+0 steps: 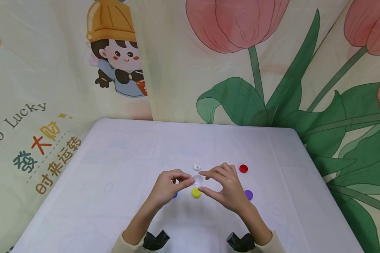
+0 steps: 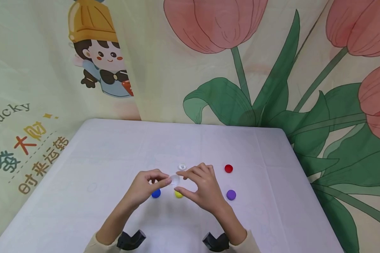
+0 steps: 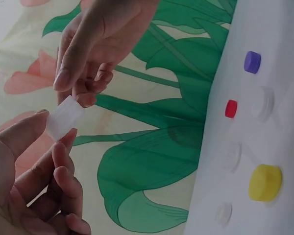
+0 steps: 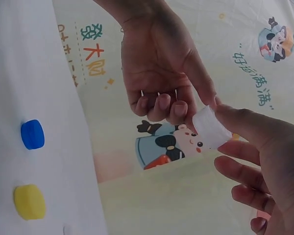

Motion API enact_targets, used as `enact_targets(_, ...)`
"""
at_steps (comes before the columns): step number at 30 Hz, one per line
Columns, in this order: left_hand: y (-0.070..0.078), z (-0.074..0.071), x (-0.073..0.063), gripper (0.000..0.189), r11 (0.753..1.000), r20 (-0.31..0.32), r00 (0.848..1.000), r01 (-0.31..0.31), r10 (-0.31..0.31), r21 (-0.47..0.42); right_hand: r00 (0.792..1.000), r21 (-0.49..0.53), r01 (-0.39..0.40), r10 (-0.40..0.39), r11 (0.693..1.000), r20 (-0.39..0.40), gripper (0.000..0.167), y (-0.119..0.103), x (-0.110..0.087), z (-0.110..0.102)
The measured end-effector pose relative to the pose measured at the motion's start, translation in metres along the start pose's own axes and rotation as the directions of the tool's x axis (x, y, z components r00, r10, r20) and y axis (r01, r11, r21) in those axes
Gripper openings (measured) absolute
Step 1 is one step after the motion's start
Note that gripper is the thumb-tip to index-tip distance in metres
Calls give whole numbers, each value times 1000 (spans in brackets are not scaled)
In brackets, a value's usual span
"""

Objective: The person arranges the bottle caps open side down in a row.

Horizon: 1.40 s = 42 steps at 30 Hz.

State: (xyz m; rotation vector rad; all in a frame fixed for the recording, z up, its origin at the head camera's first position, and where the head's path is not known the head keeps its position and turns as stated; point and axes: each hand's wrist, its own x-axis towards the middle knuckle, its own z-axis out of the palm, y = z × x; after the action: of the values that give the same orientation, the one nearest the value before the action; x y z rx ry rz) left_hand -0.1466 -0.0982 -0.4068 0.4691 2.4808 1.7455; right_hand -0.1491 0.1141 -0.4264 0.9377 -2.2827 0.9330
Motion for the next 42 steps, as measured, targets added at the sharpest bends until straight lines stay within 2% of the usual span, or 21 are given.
enact_targets(3, 8, 0, -3, 11, 991, -75, 989, -125, 128, 52, 999, 25, -37, 37, 999, 2, 36, 1, -1, 1)
enact_targets(5, 5, 1, -2, 11, 972, -113, 967, -220, 228, 83, 998, 44, -66, 66, 997, 2, 34, 2, -2, 2)
enact_targets(8, -8, 3, 2, 14, 933, -141, 925, -337, 354, 127, 994, 87, -110, 110, 990, 5, 29, 3, -3, 4)
enact_targets(11, -22, 5, 6, 18, 879, -142, 874, -438, 465, 187, 988, 134, -155, 155, 979, 17, 24, 3, -3, 5)
enact_targets(15, -28, 6, 8, 20, 790, -127, 789, -563, 602, 244, 978, 200, -206, 203, 958, 39, 18, 3, -3, 5)
enact_targets(18, -29, 6, 9, 20, 724, -121, 723, -635, 680, 271, 972, 247, -236, 228, 940, 60, 15, 3, -2, 4)
enact_targets(20, -28, 6, 10, 20, 695, -117, 695, -662, 710, 281, 966, 278, -257, 244, 926, 80, 14, 3, -2, 4)
enact_targets(22, -28, 7, 10, 20, 673, -113, 673, -682, 731, 287, 961, 305, -278, 259, 911, 102, 14, 3, -2, 3)
enact_targets(24, -27, 7, 11, 20, 661, -108, 663, -692, 741, 290, 954, 330, -300, 274, 895, 124, 14, 3, -2, 4)
enact_targets(30, -28, 8, 12, 19, 645, -104, 647, -705, 755, 294, 939, 364, -345, 310, 865, 152, 13, 1, -2, 3)
enact_targets(38, -27, 7, 12, 21, 654, -88, 661, -699, 745, 289, 918, 386, -396, 358, 833, 170, 12, 1, -1, 2)
enact_targets(42, -28, 8, 13, 25, 658, -86, 663, -702, 744, 272, 927, 418, -374, 351, 828, 133, 14, -6, 3, -3)
